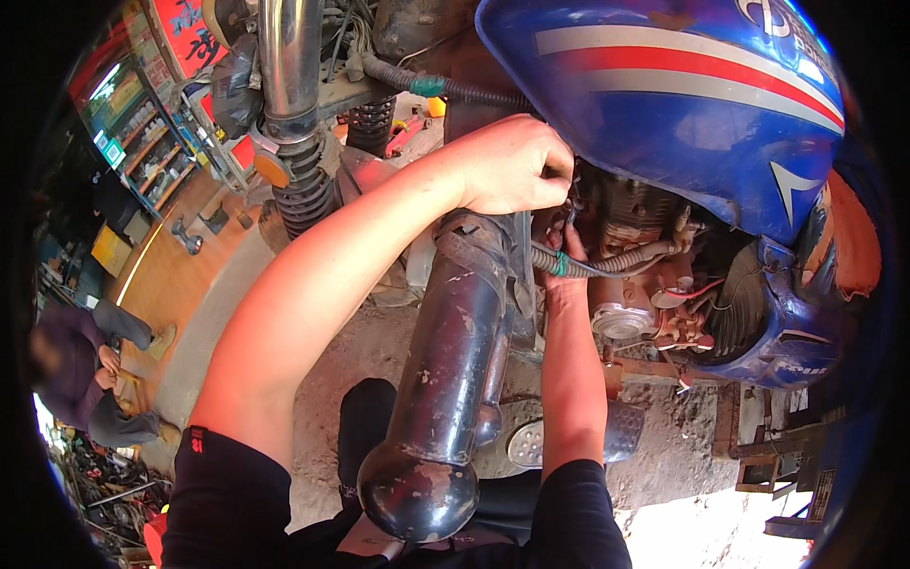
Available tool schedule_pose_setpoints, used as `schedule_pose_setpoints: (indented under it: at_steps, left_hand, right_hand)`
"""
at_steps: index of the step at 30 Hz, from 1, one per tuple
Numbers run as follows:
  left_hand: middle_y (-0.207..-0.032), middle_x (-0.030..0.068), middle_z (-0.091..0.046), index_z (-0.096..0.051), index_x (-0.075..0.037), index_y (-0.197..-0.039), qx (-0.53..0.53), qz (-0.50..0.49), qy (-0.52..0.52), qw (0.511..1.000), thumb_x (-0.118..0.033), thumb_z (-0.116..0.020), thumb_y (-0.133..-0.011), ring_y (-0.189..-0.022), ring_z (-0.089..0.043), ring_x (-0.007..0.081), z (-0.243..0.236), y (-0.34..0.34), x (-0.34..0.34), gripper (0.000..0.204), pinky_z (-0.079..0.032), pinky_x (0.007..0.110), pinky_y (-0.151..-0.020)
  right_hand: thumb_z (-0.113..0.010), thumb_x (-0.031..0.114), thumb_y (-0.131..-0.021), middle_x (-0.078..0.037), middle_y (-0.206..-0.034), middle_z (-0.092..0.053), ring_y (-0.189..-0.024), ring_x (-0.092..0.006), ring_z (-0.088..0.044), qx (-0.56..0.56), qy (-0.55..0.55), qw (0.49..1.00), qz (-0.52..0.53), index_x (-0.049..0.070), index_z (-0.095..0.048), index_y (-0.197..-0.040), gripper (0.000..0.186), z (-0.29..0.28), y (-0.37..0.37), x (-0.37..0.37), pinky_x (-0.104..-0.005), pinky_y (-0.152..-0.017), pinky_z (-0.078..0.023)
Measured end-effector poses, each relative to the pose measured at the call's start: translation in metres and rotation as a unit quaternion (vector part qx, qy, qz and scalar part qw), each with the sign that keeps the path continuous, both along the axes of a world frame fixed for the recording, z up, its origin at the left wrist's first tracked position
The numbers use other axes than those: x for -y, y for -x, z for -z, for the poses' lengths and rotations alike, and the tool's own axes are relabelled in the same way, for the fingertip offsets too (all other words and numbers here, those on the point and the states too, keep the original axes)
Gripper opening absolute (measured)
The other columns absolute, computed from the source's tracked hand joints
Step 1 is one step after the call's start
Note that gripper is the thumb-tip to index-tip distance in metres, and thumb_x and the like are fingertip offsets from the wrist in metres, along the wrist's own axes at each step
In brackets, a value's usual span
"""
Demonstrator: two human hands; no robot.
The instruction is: The person works on a blue motorcycle in a workshop, manipulating wires and components under the fuel tank area. They adjust parts near the engine and handle the fuel tank, then return to the engine area to continue working on the wiring.
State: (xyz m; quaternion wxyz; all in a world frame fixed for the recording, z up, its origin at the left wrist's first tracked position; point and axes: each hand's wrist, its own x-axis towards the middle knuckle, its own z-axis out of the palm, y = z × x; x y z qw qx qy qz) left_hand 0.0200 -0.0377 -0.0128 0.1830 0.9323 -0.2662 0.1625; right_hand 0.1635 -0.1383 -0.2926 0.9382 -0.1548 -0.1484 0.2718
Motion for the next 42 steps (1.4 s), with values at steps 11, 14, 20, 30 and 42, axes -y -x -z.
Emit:
schedule_pose_setpoints:
  at_steps: [11, 14, 20, 30, 42]
  left_hand:
    - [-0.077, 0.0174, -0.064, -0.067, -0.001, -0.083, -0.006, -0.016, -0.003, 1.000, -0.018, -0.060, -0.073, -0.074, -0.062, 0.0334, 0.006, 0.001, -0.007, 0.021, -0.049, 0.038, -0.068]
    - [-0.078, 0.0177, -0.064, -0.067, -0.001, -0.083, -0.009, -0.021, -0.004, 1.000, -0.018, -0.059, -0.073, -0.074, -0.062, 0.0339, 0.006, 0.001, -0.004, 0.021, -0.049, 0.037, -0.068]
    - [-0.077, 0.0173, -0.064, -0.067, -0.001, -0.083, -0.002, -0.015, 0.003, 1.000, -0.018, -0.060, -0.073, -0.073, -0.062, 0.0329, 0.009, 0.002, -0.006, 0.021, -0.049, 0.037, -0.068]
    - [-0.074, 0.0178, -0.063, -0.066, 0.000, -0.079, -0.023, -0.022, 0.010, 0.999, -0.017, -0.062, -0.070, -0.072, -0.062, 0.0334, 0.006, 0.005, -0.007, 0.020, -0.049, 0.038, -0.065]
    - [-0.080, 0.0167, -0.066, -0.069, -0.003, -0.081, -0.006, -0.004, -0.011, 1.000, -0.017, -0.061, -0.069, -0.075, -0.063, 0.0325, 0.007, 0.000, -0.011, 0.020, -0.049, 0.039, -0.068]
  right_hand:
    - [-0.053, 0.035, -0.095, 0.000, -0.065, -0.046, -0.064, -0.0128, -0.043, -0.022, -0.063, 0.998, -0.012, 0.012, -0.055, -0.104, 0.025, -0.009, 0.023, -0.011, -0.0281, -0.064, -0.040]
    - [-0.051, 0.036, -0.095, 0.001, -0.063, -0.043, -0.063, -0.0125, -0.041, -0.019, -0.082, 0.996, -0.011, 0.011, -0.055, -0.104, 0.027, -0.008, 0.028, -0.011, -0.0281, -0.064, -0.040]
    - [-0.049, 0.034, -0.097, 0.002, -0.063, -0.042, -0.060, -0.0097, -0.040, 0.010, -0.150, 0.984, -0.096, 0.010, -0.054, -0.107, 0.027, 0.001, 0.010, -0.017, -0.0245, -0.061, -0.039]
    - [-0.052, 0.021, -0.094, -0.007, -0.083, -0.065, -0.067, -0.0166, -0.059, -0.189, 0.027, 0.980, 0.051, 0.005, -0.059, -0.105, 0.020, -0.009, 0.053, -0.009, -0.0321, -0.069, -0.055]
    - [-0.041, 0.015, -0.094, -0.002, -0.064, -0.046, -0.057, -0.0171, -0.047, -0.181, 0.200, 0.963, -0.027, 0.005, -0.054, -0.095, 0.016, 0.010, 0.088, 0.076, -0.0361, -0.068, -0.046]
